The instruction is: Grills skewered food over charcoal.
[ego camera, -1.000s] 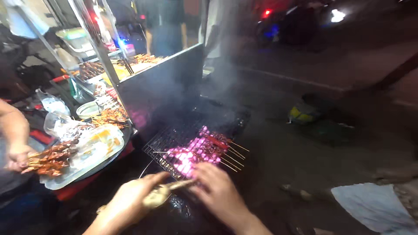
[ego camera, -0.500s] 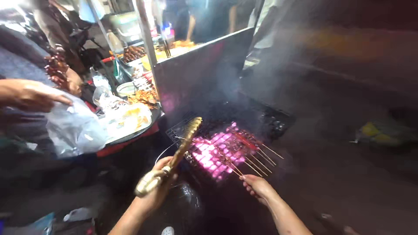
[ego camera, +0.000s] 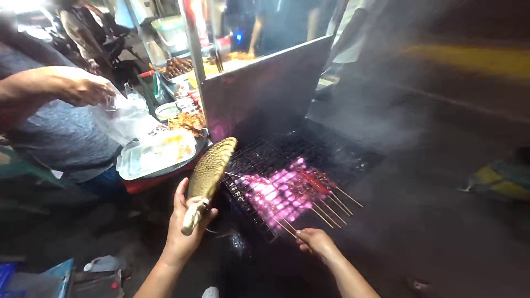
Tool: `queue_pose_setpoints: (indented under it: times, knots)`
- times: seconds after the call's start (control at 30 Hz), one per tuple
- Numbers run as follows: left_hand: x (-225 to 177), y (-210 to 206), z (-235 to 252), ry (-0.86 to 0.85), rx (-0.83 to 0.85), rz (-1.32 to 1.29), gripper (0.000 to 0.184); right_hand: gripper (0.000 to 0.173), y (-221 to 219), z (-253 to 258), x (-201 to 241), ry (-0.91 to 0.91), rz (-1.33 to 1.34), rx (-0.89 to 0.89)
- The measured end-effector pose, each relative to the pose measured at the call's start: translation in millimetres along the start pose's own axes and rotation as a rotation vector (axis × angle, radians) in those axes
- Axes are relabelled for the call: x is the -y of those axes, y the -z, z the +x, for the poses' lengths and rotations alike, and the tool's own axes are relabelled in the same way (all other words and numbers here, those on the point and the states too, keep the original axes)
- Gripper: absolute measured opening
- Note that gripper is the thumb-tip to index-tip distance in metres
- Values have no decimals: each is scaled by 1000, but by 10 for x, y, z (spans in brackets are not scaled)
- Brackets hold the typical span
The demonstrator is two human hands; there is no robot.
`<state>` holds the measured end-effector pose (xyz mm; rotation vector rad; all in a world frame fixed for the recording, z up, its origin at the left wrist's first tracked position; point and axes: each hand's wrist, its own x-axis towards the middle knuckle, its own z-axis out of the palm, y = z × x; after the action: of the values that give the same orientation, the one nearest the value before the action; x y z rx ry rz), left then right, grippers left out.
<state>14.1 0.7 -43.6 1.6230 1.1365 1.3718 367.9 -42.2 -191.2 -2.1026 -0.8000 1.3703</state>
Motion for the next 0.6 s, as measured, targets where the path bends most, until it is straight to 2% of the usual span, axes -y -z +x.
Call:
queue_pose_setpoints:
  times: [0.07, 0.1, 0.13, 0.23, 0.27, 0.37, 0.4, 0.43, 0.53, 0.6]
  knots:
    - [-95, -16, -18, 149, 81, -114, 92, 25, 13, 36, -31, 89, -139, 25]
    - [-147, -34, -1, 248, 72, -109, 90, 28, 16, 47, -22, 120, -221, 28]
    - [-146, -65, 18, 262, 49, -77, 87, 32, 24, 44, 3, 129, -285, 20]
    - [41, -175, 13, -90, -8, 83, 81, 43, 49, 22, 41, 121, -410, -60]
    - [44, -209, -1, -117, 1, 38, 82, 46, 83, -23, 70, 144, -472, -95]
    - [-92, -218, -34, 96, 157, -144, 86, 35, 121, -188, 133, 304, -546, -207]
    - [-131, -222, -31, 203, 168, -162, 83, 32, 96, -235, 144, 330, -541, -201]
    - [-124, -243, -29, 237, 153, -138, 80, 29, 63, -267, 157, 326, -528, -171]
    - [16, -318, -40, -41, 102, 109, 68, 24, -22, -159, 137, 269, -514, -121]
    - [-20, -301, -40, -39, 137, 42, 68, 23, -68, -144, 103, 276, -466, -176]
